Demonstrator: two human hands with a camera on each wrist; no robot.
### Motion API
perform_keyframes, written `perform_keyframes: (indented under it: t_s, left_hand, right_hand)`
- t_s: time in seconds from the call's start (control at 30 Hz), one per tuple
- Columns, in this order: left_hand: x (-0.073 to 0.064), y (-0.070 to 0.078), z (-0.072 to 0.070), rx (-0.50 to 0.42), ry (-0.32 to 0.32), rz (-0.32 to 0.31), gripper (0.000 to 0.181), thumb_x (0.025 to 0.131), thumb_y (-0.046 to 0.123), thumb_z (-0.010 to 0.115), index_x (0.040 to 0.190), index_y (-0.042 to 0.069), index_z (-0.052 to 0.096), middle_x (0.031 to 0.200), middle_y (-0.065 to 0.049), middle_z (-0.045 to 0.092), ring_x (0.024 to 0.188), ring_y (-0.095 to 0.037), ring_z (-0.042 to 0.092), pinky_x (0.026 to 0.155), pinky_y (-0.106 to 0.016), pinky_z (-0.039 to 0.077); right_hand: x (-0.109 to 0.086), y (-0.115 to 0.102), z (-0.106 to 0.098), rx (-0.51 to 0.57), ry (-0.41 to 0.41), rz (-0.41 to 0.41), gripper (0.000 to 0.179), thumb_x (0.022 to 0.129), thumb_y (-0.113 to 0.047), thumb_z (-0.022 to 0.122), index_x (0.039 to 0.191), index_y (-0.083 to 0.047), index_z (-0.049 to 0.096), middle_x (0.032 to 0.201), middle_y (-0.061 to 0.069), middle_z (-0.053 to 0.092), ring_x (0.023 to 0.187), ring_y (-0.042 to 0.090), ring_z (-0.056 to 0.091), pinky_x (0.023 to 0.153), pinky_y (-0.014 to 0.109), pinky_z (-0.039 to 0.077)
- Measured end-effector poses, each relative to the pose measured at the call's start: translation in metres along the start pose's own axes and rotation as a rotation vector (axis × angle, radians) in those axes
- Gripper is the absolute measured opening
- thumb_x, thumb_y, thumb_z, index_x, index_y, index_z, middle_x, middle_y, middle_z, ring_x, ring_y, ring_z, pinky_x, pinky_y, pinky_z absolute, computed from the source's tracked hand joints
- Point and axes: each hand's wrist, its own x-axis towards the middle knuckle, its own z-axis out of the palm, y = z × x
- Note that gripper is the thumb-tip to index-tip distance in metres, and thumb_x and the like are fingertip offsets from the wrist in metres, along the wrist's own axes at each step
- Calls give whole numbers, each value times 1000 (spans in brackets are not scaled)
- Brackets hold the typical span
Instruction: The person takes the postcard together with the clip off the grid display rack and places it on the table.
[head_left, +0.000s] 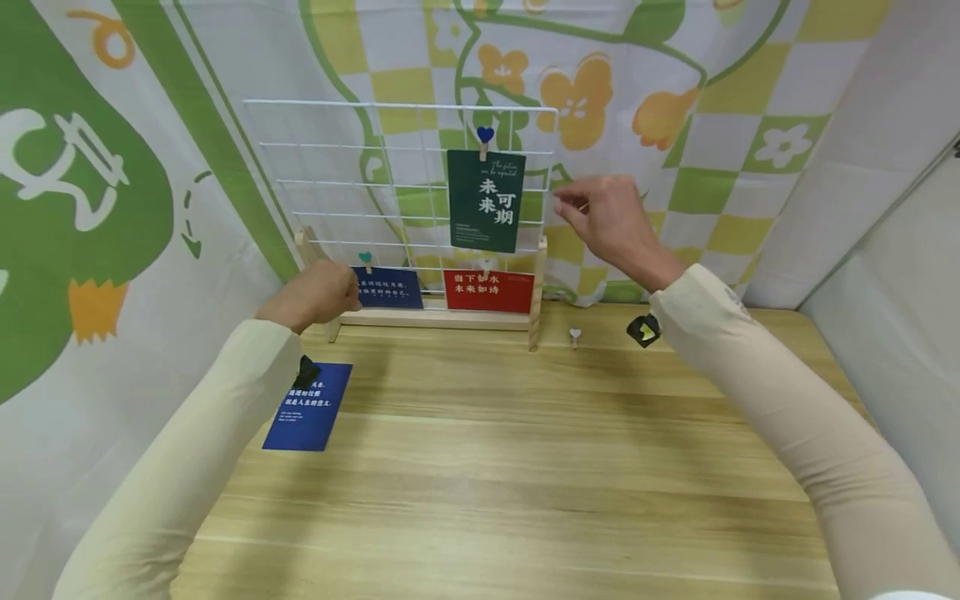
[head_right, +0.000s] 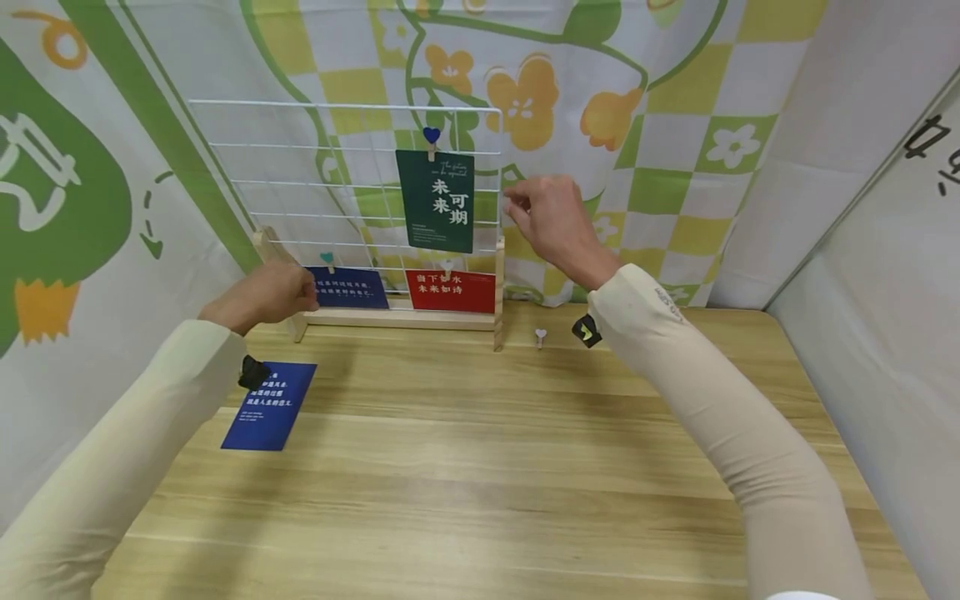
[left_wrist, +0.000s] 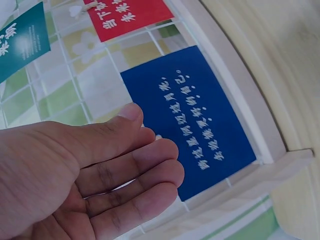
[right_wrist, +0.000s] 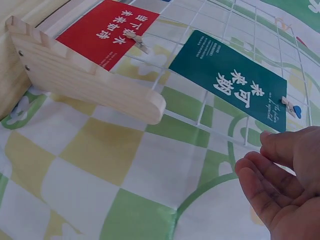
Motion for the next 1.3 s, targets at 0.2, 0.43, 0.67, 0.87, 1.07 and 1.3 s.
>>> perform_keyframes:
  t_s: [0.2, 0.43, 0.67, 0.87, 1.07, 1.3]
  left_hand:
    - [3, 9, -5, -18, 18, -7, 17, 92, 9, 67, 76, 3, 66, 73, -8, 64, 61, -17, 54, 66, -36, 51]
    - [10, 19, -11, -10, 71, 4, 26, 91, 11, 69, 67, 5, 60, 60, 0, 49, 53, -12, 42, 56, -28, 40]
    - [20, 31, -17, -30, 96, -11, 17, 92, 12, 69, 80, 0, 70, 69, -8, 64, 58, -16, 49, 59, -32, 46]
    - [27, 40, -21, -111, 152, -34, 22, 94, 12, 65, 108, -5, 70, 106, -23, 70, 82, -28, 65, 79, -42, 56]
    - [37, 53, -22, -132, 200, -12, 30, 93, 12, 67, 117, -6, 67, 116, -25, 68, 103, -36, 66, 91, -47, 54]
    - [44, 65, -26, -209, 192, -28, 34, 94, 11, 66, 123, -6, 62, 122, -24, 66, 108, -36, 65, 95, -46, 53]
  right_hand:
    - [3, -5, -5, 2, 14, -23, 23, 95, -14, 66, 112, 0, 72, 107, 18, 74, 89, 30, 74, 78, 42, 59]
    - [8, -10, -7, -3, 2, -32, 26, 94, -12, 66, 117, -1, 70, 110, 17, 73, 92, 30, 73, 82, 42, 58]
    - [15, -18, -7, 3, -18, -32, 25, 96, -10, 63, 118, -1, 70, 112, 17, 73, 96, 29, 72, 86, 41, 57]
    - [23, -27, -7, 12, 28, -71, 23, 96, -11, 63, 116, -2, 71, 111, 15, 73, 94, 27, 72, 83, 40, 58]
    - [34, -36, -7, 10, 45, -97, 23, 97, -11, 62, 116, -2, 71, 108, 15, 74, 92, 26, 72, 85, 39, 57]
    - [47, -50, -8, -8, 82, -136, 22, 96, -9, 61, 115, -2, 72, 106, 15, 75, 92, 25, 72, 86, 36, 56]
